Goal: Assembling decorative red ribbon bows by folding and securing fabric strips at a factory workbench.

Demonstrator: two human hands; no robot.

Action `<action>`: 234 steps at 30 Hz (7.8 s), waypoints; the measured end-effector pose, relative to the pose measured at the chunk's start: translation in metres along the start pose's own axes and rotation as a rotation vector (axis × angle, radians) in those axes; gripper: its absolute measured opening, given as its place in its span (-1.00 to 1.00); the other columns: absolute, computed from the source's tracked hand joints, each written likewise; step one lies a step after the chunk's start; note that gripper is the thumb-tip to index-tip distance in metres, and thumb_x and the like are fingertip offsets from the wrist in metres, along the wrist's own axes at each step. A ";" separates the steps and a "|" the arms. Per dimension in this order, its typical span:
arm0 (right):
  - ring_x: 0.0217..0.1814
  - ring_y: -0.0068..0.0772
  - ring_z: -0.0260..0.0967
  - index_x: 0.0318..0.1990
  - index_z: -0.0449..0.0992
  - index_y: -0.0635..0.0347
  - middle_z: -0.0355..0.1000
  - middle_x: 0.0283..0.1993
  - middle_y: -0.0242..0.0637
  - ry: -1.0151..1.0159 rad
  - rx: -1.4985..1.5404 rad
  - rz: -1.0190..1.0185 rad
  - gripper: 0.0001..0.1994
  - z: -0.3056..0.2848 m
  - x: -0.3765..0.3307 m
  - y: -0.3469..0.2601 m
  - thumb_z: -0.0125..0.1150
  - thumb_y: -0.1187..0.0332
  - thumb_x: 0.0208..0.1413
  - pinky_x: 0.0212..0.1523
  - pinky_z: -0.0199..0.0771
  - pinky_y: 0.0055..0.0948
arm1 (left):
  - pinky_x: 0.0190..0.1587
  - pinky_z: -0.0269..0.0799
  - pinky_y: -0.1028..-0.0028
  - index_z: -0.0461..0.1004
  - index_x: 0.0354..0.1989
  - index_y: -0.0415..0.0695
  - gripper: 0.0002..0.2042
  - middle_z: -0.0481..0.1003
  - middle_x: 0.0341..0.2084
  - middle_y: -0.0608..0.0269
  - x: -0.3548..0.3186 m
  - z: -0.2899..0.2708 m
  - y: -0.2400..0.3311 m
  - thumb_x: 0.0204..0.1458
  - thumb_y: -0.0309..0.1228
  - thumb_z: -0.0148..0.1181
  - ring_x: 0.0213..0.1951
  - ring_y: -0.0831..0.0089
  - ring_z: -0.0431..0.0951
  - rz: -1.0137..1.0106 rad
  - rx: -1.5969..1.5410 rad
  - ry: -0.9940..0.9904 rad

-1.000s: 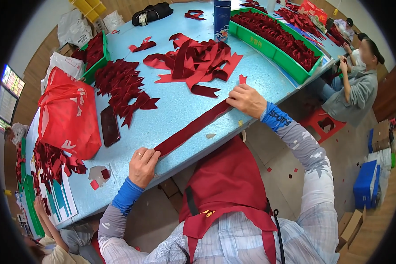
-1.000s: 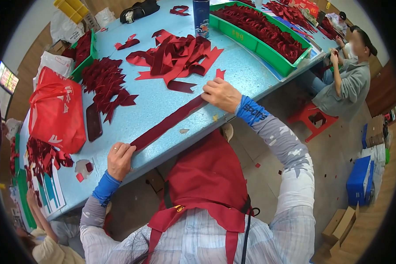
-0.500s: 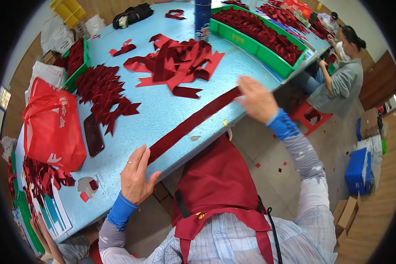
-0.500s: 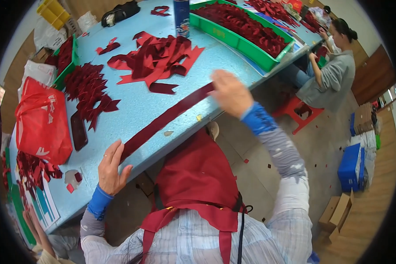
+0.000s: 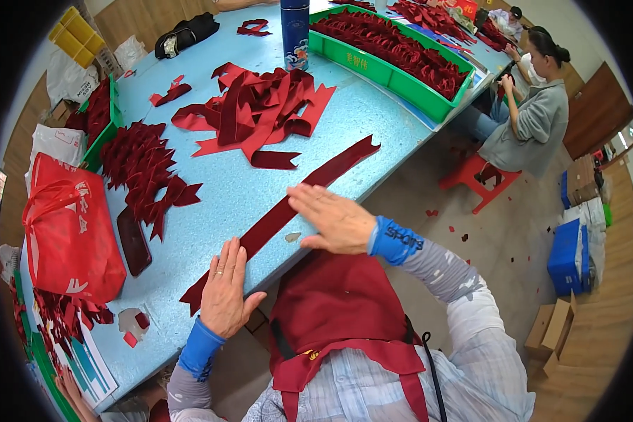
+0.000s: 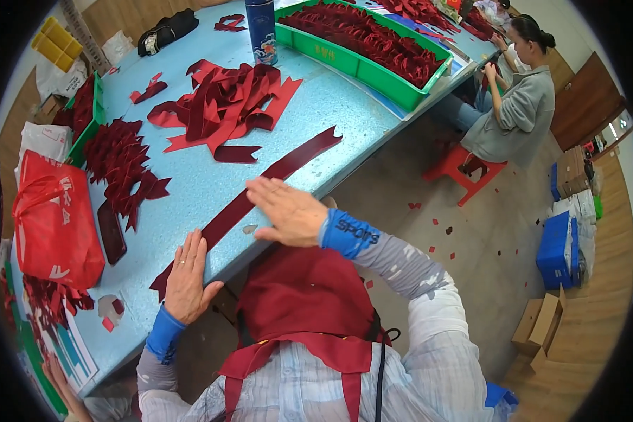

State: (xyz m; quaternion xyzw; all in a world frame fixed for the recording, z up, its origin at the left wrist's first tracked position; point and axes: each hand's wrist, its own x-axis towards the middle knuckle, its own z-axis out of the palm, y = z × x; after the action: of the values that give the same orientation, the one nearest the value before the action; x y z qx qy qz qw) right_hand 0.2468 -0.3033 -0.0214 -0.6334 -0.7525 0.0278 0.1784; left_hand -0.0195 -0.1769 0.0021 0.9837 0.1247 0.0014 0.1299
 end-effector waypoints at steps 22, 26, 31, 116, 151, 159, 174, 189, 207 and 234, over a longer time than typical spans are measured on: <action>0.43 -0.03 -0.13 0.28 0.05 0.34 -0.04 0.37 0.02 0.112 -0.355 0.461 -0.40 -0.040 -0.037 0.101 -0.07 0.13 0.20 0.37 -0.13 -0.12 | 0.32 -0.20 0.03 -0.15 0.31 -0.36 -0.12 -0.16 0.33 -0.20 -0.095 -0.014 -0.017 -0.07 -0.17 0.21 0.36 -0.05 -0.13 -0.363 0.106 0.156; 0.41 0.05 -0.11 0.28 0.04 0.40 -0.02 0.35 0.08 0.247 -0.192 0.142 -0.34 -0.032 -0.003 0.014 0.11 0.28 0.06 0.37 -0.10 -0.16 | 0.32 -0.19 0.05 -0.12 0.29 -0.39 -0.10 -0.14 0.31 -0.26 -0.060 -0.025 0.008 -0.11 -0.17 0.26 0.35 -0.06 -0.13 -0.223 -0.008 0.250; 0.40 -0.01 -0.05 0.21 0.17 0.39 0.06 0.31 0.05 0.051 0.116 -0.069 -0.31 0.022 0.031 -0.072 0.16 0.08 0.02 0.37 -0.07 -0.17 | 0.32 -0.15 0.07 -0.09 0.28 -0.41 -0.11 -0.11 0.30 -0.25 0.004 0.002 0.026 -0.11 -0.14 0.26 0.35 -0.06 -0.11 -0.082 -0.032 0.192; 0.38 0.04 -0.04 0.14 0.21 0.48 0.08 0.29 0.10 0.101 0.138 -0.162 -0.27 0.043 0.068 -0.102 0.22 0.05 -0.04 0.34 -0.04 -0.11 | -0.58 0.26 0.54 0.53 -0.28 -0.21 -0.74 0.50 -0.51 0.15 -0.049 -0.111 0.099 -0.24 -0.58 0.15 -0.57 0.44 0.45 0.580 -0.341 0.585; 0.03 -0.47 0.37 -0.16 0.55 0.37 0.30 0.19 -0.12 0.458 1.705 0.215 -0.77 -0.057 0.071 -0.079 0.09 0.38 0.17 0.06 0.30 -0.49 | 0.07 0.25 0.41 0.34 0.04 -0.28 -0.63 0.45 -0.08 0.13 0.049 -0.042 0.000 0.01 -0.52 0.03 0.01 0.42 0.41 -0.036 -1.506 0.403; 0.11 -0.48 0.32 -0.10 0.54 0.30 0.05 0.36 -0.14 0.739 1.307 -0.137 -0.73 -0.077 0.048 -0.077 0.13 0.29 0.16 0.10 0.26 -0.52 | 0.14 0.20 0.40 0.29 0.07 -0.25 -0.61 0.42 -0.03 0.14 0.061 -0.051 0.055 0.02 -0.49 0.08 0.08 0.42 0.34 0.199 -1.502 0.567; 0.33 -0.39 0.07 -0.11 0.55 0.26 0.11 0.33 -0.22 0.646 1.588 0.013 -0.76 -0.077 0.034 -0.070 0.18 0.36 0.11 0.26 0.07 -0.37 | -0.25 0.39 0.61 0.50 -0.16 -0.32 -0.80 0.55 -0.37 0.28 0.076 -0.072 0.073 0.09 -0.49 0.13 -0.35 0.61 0.50 0.048 -1.299 0.446; 0.34 -0.06 0.06 -0.35 0.59 0.05 0.34 0.13 -0.07 0.763 0.506 -0.469 -0.80 -0.127 -0.007 -0.081 0.16 0.61 -0.10 0.23 0.10 -0.16 | -0.36 0.46 0.60 0.47 -0.11 -0.33 -0.79 0.56 -0.38 0.18 0.081 -0.100 0.067 0.15 -0.48 0.03 -0.41 0.53 0.56 0.045 -1.479 0.598; -0.39 -0.32 0.45 -0.54 0.46 0.14 0.53 -0.34 -0.32 1.073 0.287 -0.930 -0.84 -0.168 -0.038 -0.158 0.09 0.43 0.09 -0.24 0.43 -0.32 | -0.19 0.51 0.51 0.42 -0.06 -0.37 -0.76 0.53 -0.22 0.08 0.100 -0.122 0.075 0.10 -0.58 0.05 -0.21 0.42 0.56 0.167 -1.388 0.546; -0.50 -0.69 0.33 -0.30 0.51 0.37 0.43 -0.54 -0.40 0.435 0.904 0.147 -0.81 -0.093 0.023 -0.058 0.25 0.38 0.05 -0.51 0.33 -0.62 | -0.12 0.46 0.50 0.44 -0.12 -0.32 -0.75 0.53 -0.28 0.16 0.084 -0.115 0.054 -0.01 -0.56 0.18 -0.24 0.48 0.55 -0.112 -1.515 0.323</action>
State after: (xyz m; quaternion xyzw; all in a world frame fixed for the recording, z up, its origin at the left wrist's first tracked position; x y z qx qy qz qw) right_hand 0.2172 -0.3099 0.0869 -0.5354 -0.5640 0.2306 0.5849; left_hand 0.0712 -0.1771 0.1247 0.6064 0.1568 0.2229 0.7470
